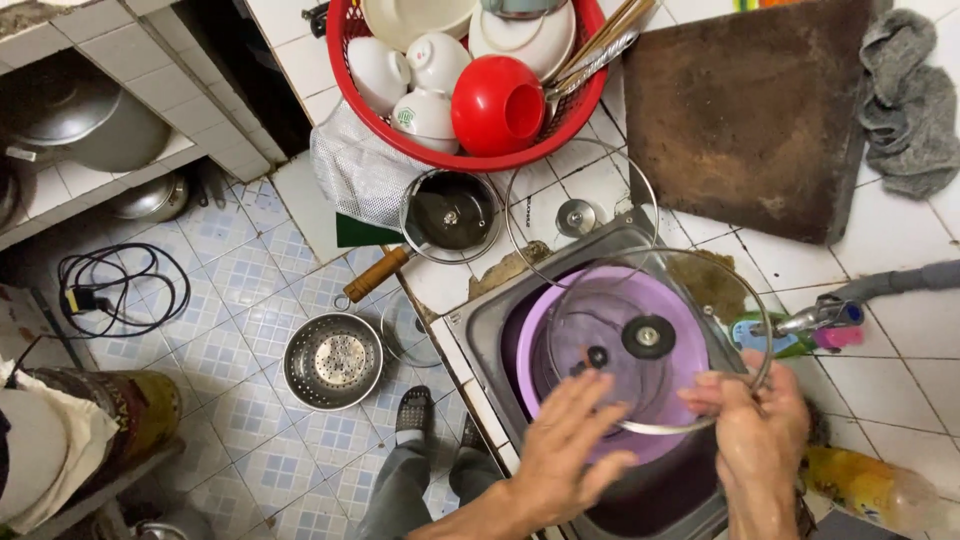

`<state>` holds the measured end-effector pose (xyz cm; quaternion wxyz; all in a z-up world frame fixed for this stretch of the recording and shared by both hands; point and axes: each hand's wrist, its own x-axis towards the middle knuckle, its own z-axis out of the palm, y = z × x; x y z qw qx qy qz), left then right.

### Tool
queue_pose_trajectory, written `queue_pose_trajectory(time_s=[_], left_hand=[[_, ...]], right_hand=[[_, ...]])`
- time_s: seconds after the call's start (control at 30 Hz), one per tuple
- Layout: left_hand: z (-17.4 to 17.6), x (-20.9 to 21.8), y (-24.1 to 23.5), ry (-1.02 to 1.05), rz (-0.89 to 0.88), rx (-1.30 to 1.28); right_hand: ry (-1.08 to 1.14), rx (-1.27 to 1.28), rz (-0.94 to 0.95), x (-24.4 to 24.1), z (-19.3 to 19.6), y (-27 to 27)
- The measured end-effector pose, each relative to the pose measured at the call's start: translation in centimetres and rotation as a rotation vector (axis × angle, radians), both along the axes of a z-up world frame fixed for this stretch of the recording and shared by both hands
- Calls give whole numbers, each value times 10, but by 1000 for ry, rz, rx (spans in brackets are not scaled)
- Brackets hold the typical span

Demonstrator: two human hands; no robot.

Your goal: Rinsing a glass pot lid and a metal colander in a kitchen sink under running water.

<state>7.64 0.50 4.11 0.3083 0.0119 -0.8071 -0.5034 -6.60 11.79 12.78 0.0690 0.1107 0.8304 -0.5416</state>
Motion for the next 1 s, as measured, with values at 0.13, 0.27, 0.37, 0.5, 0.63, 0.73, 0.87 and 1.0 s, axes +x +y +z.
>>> queue_pose_trajectory(time_s=[0.13,0.27,0.37,0.5,0.63,0.73,0.87,1.0], left_hand=[[-16,33,-37,-52,136,5],[-62,84,-68,-309,278,16],[-72,117,-90,-602,370,179],[-107,160,-111,-681,572,289],[-134,184,-118,-669,758,347],[-142,192,-121,-706,862,452],[-142,193,-124,-774,880,564],[-158,193,-125,-832,791,740]], right_hand=[[-84,-179,-30,-21,-19,-21],[-254,-376,-183,-42,-45,-58],[-283,-433,-245,-57,-62,-81],[-301,-520,-297,-79,-93,-101],[-316,-605,-297,-94,-113,-113],[-333,-563,-277,-95,-108,-125],[-386,-565,-280,-98,-107,-133],[-385,-493,-216,-107,-120,-120]])
